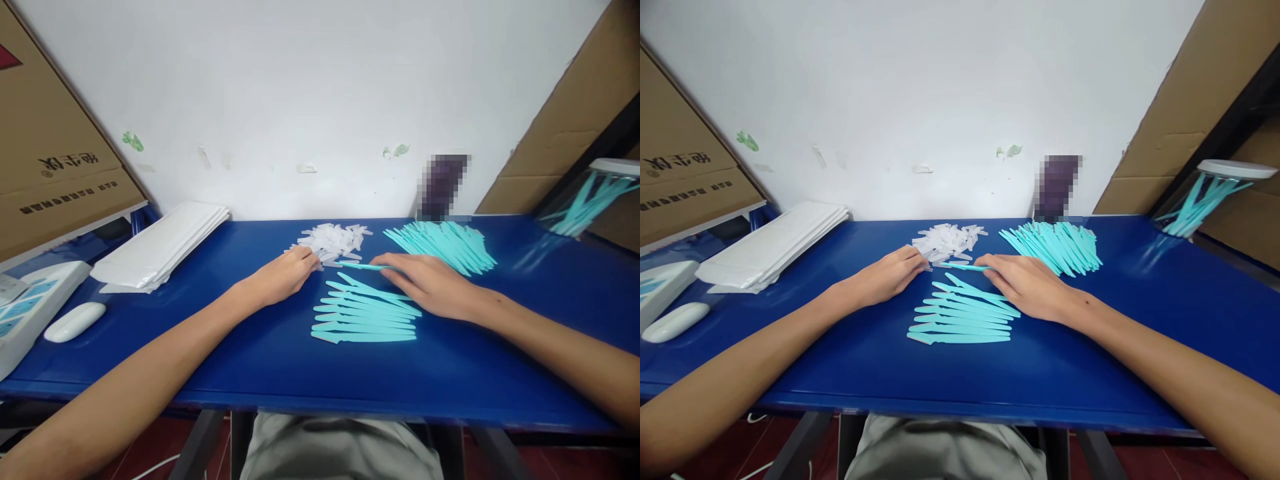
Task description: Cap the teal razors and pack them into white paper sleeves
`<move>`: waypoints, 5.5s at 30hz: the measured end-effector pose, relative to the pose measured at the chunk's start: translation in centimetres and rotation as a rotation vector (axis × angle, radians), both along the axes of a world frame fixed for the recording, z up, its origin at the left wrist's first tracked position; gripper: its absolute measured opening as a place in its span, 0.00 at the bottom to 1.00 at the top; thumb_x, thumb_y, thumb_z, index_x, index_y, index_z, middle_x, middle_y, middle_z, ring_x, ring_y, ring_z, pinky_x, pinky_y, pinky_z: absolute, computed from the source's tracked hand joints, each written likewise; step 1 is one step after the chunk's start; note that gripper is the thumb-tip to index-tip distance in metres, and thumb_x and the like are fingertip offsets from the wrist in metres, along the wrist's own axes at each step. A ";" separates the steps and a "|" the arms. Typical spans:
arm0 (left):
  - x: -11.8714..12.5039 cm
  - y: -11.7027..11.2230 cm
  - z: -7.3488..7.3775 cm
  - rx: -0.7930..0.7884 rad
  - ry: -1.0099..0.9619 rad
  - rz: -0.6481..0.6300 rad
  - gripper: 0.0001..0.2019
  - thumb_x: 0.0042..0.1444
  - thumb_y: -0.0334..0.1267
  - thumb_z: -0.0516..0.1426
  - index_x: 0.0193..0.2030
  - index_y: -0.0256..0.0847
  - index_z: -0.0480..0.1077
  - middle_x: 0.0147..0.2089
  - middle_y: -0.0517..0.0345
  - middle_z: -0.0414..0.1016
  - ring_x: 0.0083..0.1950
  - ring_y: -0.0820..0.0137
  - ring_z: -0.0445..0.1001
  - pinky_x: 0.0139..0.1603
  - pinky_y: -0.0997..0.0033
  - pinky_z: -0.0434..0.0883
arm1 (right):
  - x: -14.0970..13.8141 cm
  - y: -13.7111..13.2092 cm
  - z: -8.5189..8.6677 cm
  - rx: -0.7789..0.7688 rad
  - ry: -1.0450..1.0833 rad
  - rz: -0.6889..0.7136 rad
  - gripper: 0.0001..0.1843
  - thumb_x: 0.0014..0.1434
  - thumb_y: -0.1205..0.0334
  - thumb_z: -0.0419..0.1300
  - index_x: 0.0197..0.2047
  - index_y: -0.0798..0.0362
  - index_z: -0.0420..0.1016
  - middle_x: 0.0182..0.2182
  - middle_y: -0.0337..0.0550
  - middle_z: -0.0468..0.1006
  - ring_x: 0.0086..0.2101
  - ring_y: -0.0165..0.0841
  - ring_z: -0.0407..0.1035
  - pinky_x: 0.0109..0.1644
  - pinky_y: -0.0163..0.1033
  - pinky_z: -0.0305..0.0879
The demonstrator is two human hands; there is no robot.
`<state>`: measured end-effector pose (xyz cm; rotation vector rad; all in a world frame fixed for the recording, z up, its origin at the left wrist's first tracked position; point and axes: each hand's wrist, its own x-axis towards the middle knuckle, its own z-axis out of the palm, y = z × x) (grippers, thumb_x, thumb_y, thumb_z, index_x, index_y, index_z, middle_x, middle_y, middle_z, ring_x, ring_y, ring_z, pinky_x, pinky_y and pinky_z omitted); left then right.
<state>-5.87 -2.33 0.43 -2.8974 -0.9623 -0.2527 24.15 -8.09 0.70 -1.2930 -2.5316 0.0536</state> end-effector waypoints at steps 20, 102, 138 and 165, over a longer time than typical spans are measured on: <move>-0.1 -0.9 0.0 -0.059 -0.362 -0.108 0.10 0.70 0.36 0.48 0.50 0.38 0.69 0.47 0.50 0.77 0.49 0.65 0.75 0.50 0.66 0.71 | -0.8 -0.8 0.3 0.031 0.009 0.025 0.22 0.72 0.56 0.43 0.60 0.51 0.69 0.50 0.50 0.80 0.43 0.43 0.77 0.43 0.45 0.70; 2.5 -3.5 0.3 -0.018 -0.671 -0.238 0.09 0.61 0.36 0.63 0.47 0.38 0.77 0.41 0.55 0.83 0.41 0.69 0.81 0.43 0.73 0.77 | -2.7 -2.1 0.2 0.202 0.083 0.117 0.18 0.72 0.60 0.47 0.52 0.56 0.74 0.35 0.45 0.79 0.32 0.34 0.74 0.35 0.38 0.65; 0.2 -0.4 -0.6 -0.123 -0.170 -0.021 0.18 0.71 0.45 0.49 0.59 0.42 0.71 0.42 0.53 0.73 0.43 0.65 0.72 0.44 0.68 0.66 | -0.8 -1.0 1.3 -0.145 -0.056 0.018 0.18 0.67 0.53 0.53 0.46 0.55 0.79 0.23 0.41 0.74 0.22 0.32 0.67 0.26 0.36 0.56; -0.2 -0.5 -0.1 -0.209 -0.211 -0.169 0.14 0.69 0.42 0.53 0.55 0.42 0.75 0.47 0.50 0.78 0.49 0.64 0.74 0.50 0.65 0.69 | 0.8 -0.4 1.9 -0.091 0.036 -0.014 0.11 0.71 0.53 0.45 0.37 0.48 0.59 0.25 0.36 0.70 0.23 0.33 0.62 0.28 0.39 0.52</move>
